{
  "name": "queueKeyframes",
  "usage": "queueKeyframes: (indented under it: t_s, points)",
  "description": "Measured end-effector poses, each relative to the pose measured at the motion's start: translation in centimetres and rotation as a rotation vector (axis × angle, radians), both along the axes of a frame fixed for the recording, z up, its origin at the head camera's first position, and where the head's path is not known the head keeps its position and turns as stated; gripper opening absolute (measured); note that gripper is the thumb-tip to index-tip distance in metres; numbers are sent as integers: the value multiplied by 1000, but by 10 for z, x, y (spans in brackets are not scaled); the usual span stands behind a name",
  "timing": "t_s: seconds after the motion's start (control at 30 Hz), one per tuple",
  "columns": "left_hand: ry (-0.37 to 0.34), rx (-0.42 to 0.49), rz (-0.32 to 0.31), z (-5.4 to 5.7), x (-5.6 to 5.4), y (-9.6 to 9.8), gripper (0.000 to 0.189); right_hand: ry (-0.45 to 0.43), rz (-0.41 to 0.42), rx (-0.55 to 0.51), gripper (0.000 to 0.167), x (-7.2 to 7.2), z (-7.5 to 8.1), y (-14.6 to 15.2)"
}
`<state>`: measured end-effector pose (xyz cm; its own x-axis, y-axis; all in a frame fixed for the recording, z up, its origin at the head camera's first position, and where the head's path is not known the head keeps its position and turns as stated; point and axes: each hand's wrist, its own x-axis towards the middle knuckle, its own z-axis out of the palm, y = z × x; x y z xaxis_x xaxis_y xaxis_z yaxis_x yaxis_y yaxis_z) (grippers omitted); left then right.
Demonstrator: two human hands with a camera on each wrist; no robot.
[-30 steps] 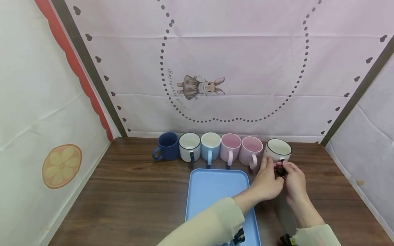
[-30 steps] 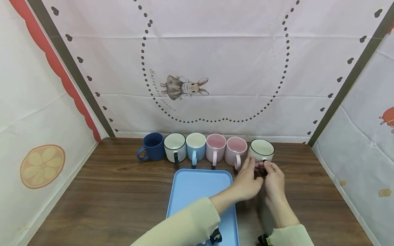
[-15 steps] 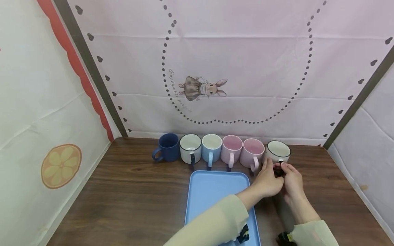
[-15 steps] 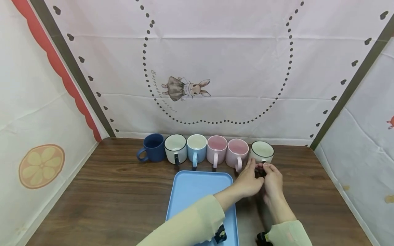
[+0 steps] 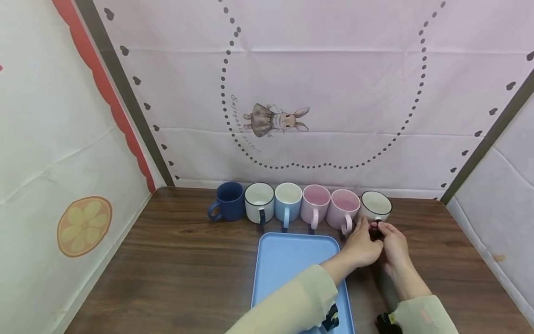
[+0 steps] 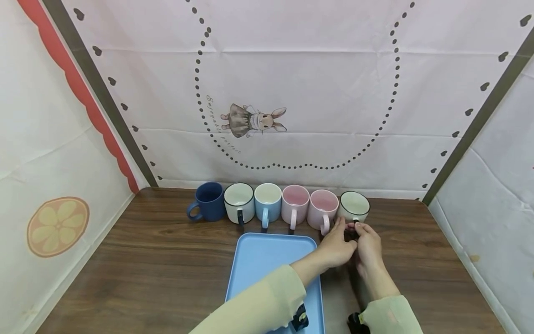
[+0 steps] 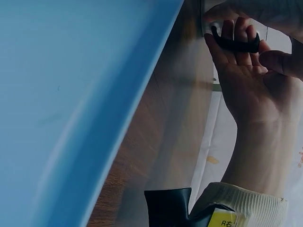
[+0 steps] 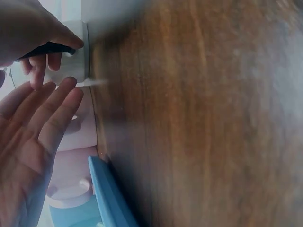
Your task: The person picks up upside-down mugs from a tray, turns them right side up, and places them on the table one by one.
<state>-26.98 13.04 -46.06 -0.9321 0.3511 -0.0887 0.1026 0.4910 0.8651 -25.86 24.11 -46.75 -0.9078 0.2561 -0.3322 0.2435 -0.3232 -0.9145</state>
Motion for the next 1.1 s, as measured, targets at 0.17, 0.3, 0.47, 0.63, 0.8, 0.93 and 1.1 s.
queueKeyframes:
  t_s: [0.17,0.3,0.47,0.63,0.8,0.93,1.1]
  points:
    - [-13,5,2,2,0,-3,80,0,41,16,37,-3,0,-1]
    - [-25,3,7,2,0,-5,80,-6,65,54,39,-4,0,-2]
    - [-20,0,14,1,0,-5,80,-10,66,106,40,-5,-1,-4]
    - [-41,5,22,2,3,-4,78,-41,44,183,30,-4,-2,-4]
    - [-58,28,30,2,6,-4,77,-64,2,245,33,-3,-1,-5]
    - [-66,28,29,3,6,-5,77,-50,-10,263,29,-2,0,-6]
    - [-68,22,27,5,6,-5,77,-40,-10,275,27,-1,2,-7]
